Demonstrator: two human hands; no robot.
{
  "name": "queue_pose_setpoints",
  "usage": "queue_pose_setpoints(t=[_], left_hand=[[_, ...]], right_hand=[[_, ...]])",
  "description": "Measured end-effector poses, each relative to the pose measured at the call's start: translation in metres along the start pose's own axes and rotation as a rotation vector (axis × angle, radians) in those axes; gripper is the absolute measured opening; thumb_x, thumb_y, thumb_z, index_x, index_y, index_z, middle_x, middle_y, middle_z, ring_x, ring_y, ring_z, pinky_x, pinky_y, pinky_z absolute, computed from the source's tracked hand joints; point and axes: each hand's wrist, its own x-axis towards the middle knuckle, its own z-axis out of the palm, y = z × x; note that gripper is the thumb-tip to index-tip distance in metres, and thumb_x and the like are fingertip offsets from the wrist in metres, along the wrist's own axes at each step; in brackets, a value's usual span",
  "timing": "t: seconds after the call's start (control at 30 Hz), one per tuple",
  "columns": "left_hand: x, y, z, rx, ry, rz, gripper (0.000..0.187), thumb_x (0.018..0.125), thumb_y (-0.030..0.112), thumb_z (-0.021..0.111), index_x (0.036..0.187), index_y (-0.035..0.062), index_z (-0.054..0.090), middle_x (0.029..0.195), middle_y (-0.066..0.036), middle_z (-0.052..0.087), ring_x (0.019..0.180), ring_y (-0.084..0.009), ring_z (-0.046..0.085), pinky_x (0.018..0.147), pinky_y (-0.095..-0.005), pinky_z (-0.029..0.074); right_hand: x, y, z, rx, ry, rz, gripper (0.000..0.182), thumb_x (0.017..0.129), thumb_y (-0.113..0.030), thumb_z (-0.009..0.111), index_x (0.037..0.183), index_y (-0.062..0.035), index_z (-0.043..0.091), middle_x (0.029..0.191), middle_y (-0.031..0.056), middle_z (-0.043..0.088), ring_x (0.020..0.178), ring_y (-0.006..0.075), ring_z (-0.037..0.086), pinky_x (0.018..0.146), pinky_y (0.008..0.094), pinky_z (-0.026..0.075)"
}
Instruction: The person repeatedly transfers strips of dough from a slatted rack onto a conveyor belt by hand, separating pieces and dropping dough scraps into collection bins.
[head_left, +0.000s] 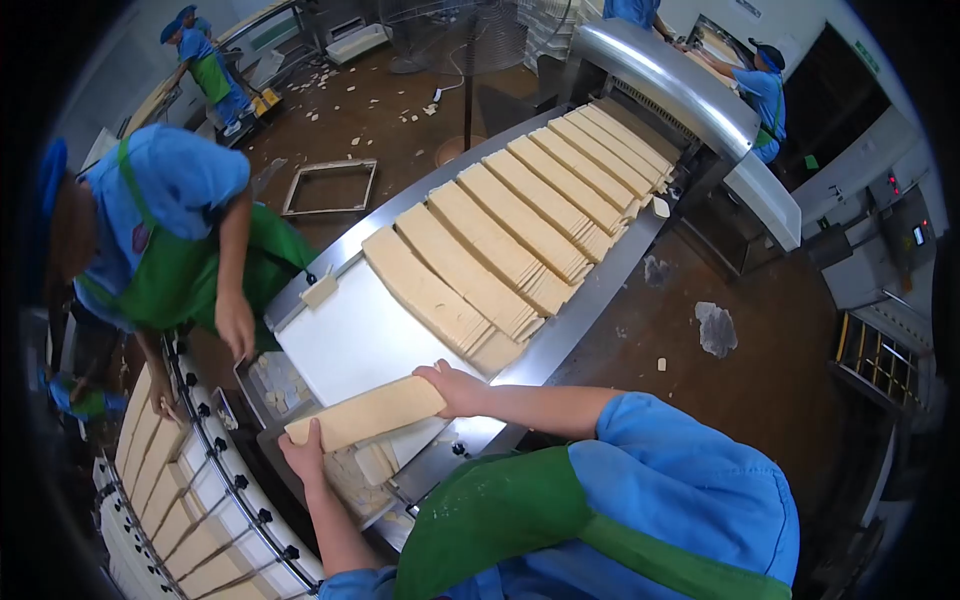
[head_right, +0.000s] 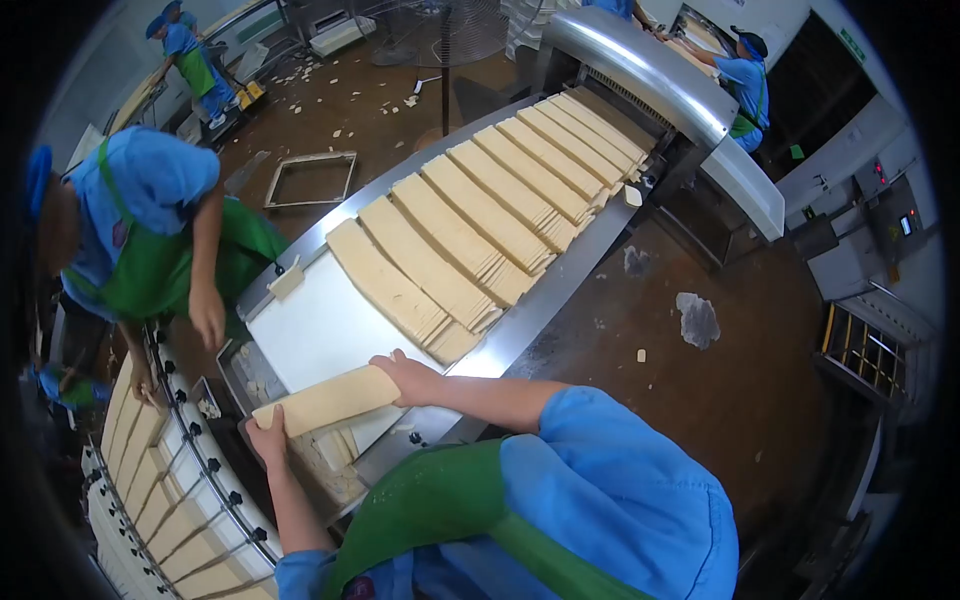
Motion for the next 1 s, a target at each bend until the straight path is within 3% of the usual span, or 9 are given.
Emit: queue_pose_setpoints(t=[0.17, 0.3, 0.4, 0.5, 0.53, 0.6, 0.7, 0.8, 1.0], left_hand=[[-0.027, -0.024, -0.073, -0.103, 0.209, 0.047, 0.056, 0.080, 0.037, 0.075, 0.113, -0.0048, 0.057, 0.105, -0.017, 0.065, 0.094, -0.0266, 0.062, 0.085, -0.0359, 0.048], [-0.046, -0.100, -0.166, -0.250, 0.341, -0.081, 0.037, 0.099, 0.028, 0.046, 0.111, -0.0036, 0.062, 0.102, -0.016, 0.067, 0.090, -0.0232, 0.063, 0.082, -0.0350, 0.049], [-0.088, -0.175, -0.244, -0.150, 0.447, -0.268, 0.033, 0.097, 0.024, 0.049, 0.107, -0.0034, 0.064, 0.097, -0.011, 0.067, 0.085, -0.0173, 0.060, 0.077, -0.0324, 0.049], [-0.140, -0.240, -0.301, -0.168, 0.674, -0.489, 0.031, 0.094, 0.024, 0.052, 0.102, -0.0032, 0.064, 0.088, -0.009, 0.065, 0.079, -0.0155, 0.056, 0.073, -0.0311, 0.047], [-0.160, -0.256, -0.315, -0.242, 0.759, -0.276, 0.030, 0.093, 0.023, 0.053, 0.099, -0.0043, 0.065, 0.085, -0.009, 0.064, 0.079, -0.0152, 0.055, 0.072, -0.0310, 0.046], [-0.200, -0.280, -0.354, -0.289, 0.720, -0.571, 0.032, 0.092, 0.024, 0.054, 0.094, -0.0058, 0.066, 0.084, -0.009, 0.065, 0.079, -0.0154, 0.056, 0.072, -0.0312, 0.045], [-0.263, -0.349, -0.392, -0.384, 0.867, -0.568, 0.033, 0.092, 0.024, 0.054, 0.091, -0.0070, 0.066, 0.085, -0.009, 0.065, 0.077, -0.0159, 0.056, 0.071, -0.0316, 0.045], [-0.327, -0.385, -0.419, -0.318, 0.860, -0.763, 0.034, 0.093, 0.023, 0.053, 0.094, -0.0083, 0.065, 0.086, -0.011, 0.065, 0.077, -0.0171, 0.059, 0.069, -0.0324, 0.046], [-0.387, -0.477, -0.425, -0.527, 0.777, -0.758, 0.040, 0.091, 0.031, 0.061, 0.096, -0.0088, 0.067, 0.085, -0.009, 0.067, 0.077, -0.0144, 0.060, 0.070, -0.0287, 0.047]], right_hand=[[-0.005, -0.062, 0.026, -0.010, -0.001, -0.103, 0.079, 0.068, -0.007, 0.072, 0.137, -0.0151, 0.033, 0.112, 0.0261, 0.044, 0.096, 0.0453, 0.056, 0.085, 0.0462, 0.048], [-0.017, -0.127, 0.069, 0.100, -0.138, -0.298, 0.085, 0.068, -0.014, 0.076, 0.139, -0.0110, 0.030, 0.114, 0.0238, 0.045, 0.108, 0.0438, 0.050, 0.095, 0.0450, 0.043], [-0.020, -0.147, 0.139, 0.148, -0.154, -0.500, 0.080, 0.072, -0.026, 0.078, 0.136, -0.0065, 0.035, 0.121, 0.0211, 0.044, 0.115, 0.0375, 0.047, 0.100, 0.0416, 0.040], [-0.029, -0.185, 0.201, 0.227, -0.371, -0.461, 0.063, 0.082, -0.024, 0.070, 0.133, -0.0031, 0.039, 0.123, 0.0209, 0.045, 0.117, 0.0349, 0.046, 0.102, 0.0403, 0.037], [-0.034, -0.201, 0.219, 0.270, -0.448, -0.446, 0.058, 0.084, -0.023, 0.067, 0.131, -0.0027, 0.041, 0.122, 0.0216, 0.046, 0.117, 0.0356, 0.046, 0.102, 0.0403, 0.037], [-0.046, -0.229, 0.256, 0.339, -0.582, -0.507, 0.055, 0.086, -0.020, 0.065, 0.132, -0.0035, 0.041, 0.122, 0.0211, 0.046, 0.116, 0.0347, 0.046, 0.102, 0.0397, 0.037], [-0.069, -0.263, 0.325, 0.308, -0.799, -0.494, 0.056, 0.086, -0.019, 0.065, 0.134, -0.0056, 0.039, 0.126, 0.0197, 0.043, 0.119, 0.0333, 0.044, 0.102, 0.0393, 0.037], [-0.105, -0.278, 0.372, 0.288, -0.981, -0.419, 0.059, 0.084, -0.020, 0.067, 0.133, -0.0061, 0.038, 0.129, 0.0183, 0.041, 0.122, 0.0313, 0.042, 0.104, 0.0396, 0.036], [-0.164, -0.300, 0.442, 0.229, -1.129, -0.168, 0.056, 0.080, -0.017, 0.070, 0.126, -0.0044, 0.041, 0.122, 0.0175, 0.047, 0.120, 0.0303, 0.045, 0.102, 0.0390, 0.037]])
